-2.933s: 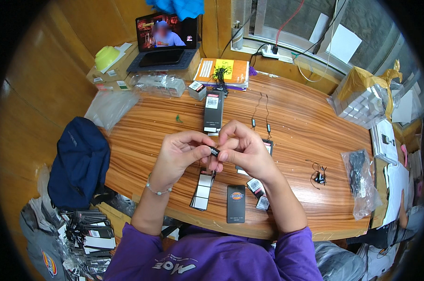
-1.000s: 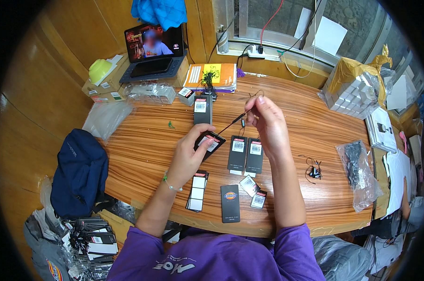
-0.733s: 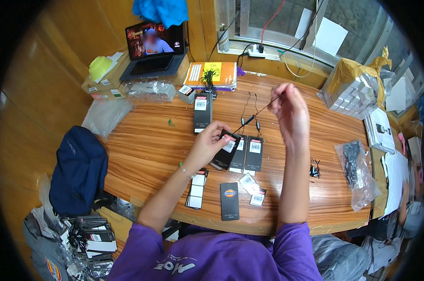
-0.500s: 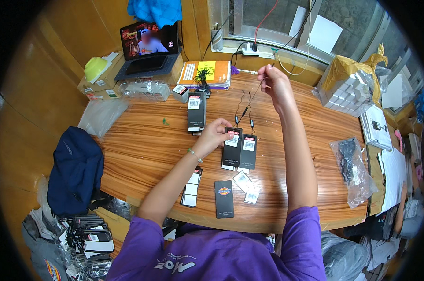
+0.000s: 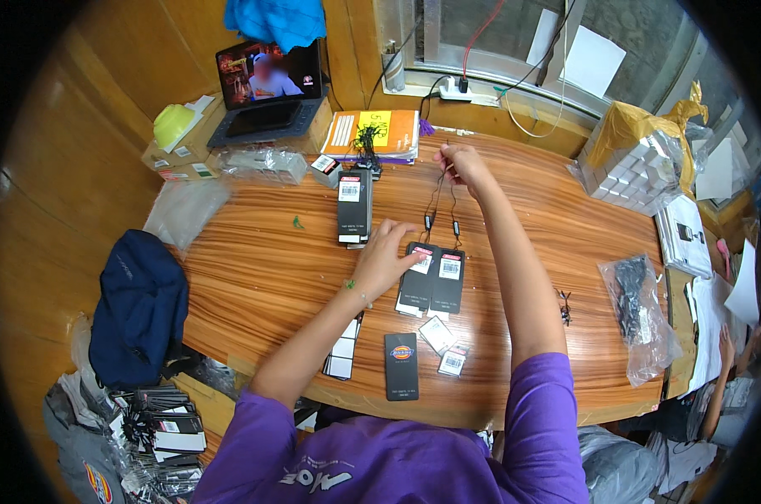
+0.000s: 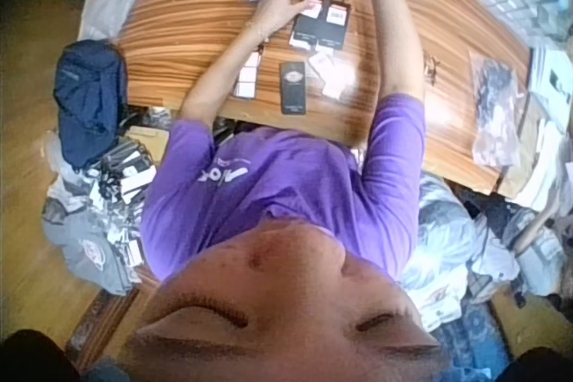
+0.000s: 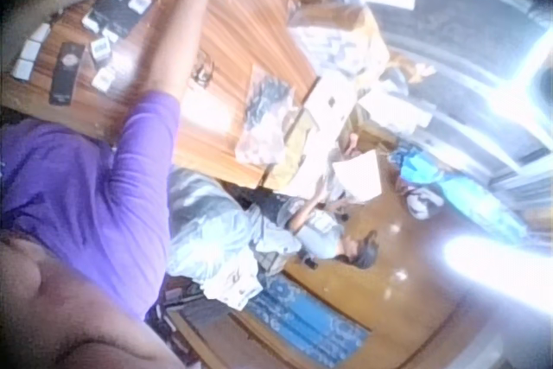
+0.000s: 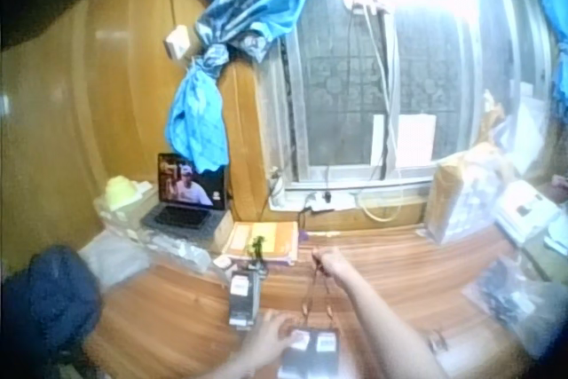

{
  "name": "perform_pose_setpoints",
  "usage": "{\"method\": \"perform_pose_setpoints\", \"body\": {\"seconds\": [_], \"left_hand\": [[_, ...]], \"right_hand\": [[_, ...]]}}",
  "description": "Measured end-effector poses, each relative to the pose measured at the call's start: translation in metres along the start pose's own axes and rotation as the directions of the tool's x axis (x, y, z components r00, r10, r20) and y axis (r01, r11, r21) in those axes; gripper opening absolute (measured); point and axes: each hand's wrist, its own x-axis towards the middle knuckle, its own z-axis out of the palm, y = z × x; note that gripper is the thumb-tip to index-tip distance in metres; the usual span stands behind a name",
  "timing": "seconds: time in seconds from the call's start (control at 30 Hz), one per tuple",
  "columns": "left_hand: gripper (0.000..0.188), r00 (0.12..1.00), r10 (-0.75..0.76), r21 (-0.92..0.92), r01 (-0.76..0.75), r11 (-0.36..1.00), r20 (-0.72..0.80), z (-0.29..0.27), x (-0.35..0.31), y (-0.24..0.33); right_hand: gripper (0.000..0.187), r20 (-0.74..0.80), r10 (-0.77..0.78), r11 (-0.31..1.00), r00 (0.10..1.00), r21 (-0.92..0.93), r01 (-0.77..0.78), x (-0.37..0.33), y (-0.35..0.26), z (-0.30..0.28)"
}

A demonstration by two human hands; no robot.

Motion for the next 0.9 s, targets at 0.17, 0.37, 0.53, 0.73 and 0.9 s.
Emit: {"method": "perform_pose_setpoints", "body": {"seconds": [0.17, 0.37, 0.53, 0.73, 0.9], "left_hand": [[0.053, 0.998, 0.058, -0.035, -0.058, 0.998, -0.015, -0.022, -0.033, 0.012], [0.058, 0.976, 0.049, 0.004, -0.051, 0.999, 0.213, -0.049, -0.084, 0.026], [0.065, 0.942, 0.084, 0.26, -0.174, 0.95, 0.324, -0.05, -0.118, 0.041], [0.063, 0.942, 0.105, 0.255, -0.192, 0.948, 0.318, -0.035, -0.133, 0.041], [0.056, 0.955, 0.192, 0.167, -0.232, 0.958, 0.228, -0.034, -0.134, 0.038]], "right_hand": [[0.02, -0.036, 0.075, 0.995, 0.997, -0.067, -0.077, 0.025, 0.023, 0.005], [0.039, -0.187, -0.169, 0.888, 0.968, -0.455, 0.067, 0.025, 0.032, -0.011], [0.035, -0.164, -0.481, 0.784, 0.861, -0.521, 0.338, -0.064, 0.029, -0.026], [0.026, 0.155, -0.043, 0.731, 0.987, -0.669, 0.137, -0.239, 0.033, 0.027], [0.035, 0.042, -0.31, 0.533, 0.95, -0.82, 0.21, -0.281, 0.061, 0.058]]}}
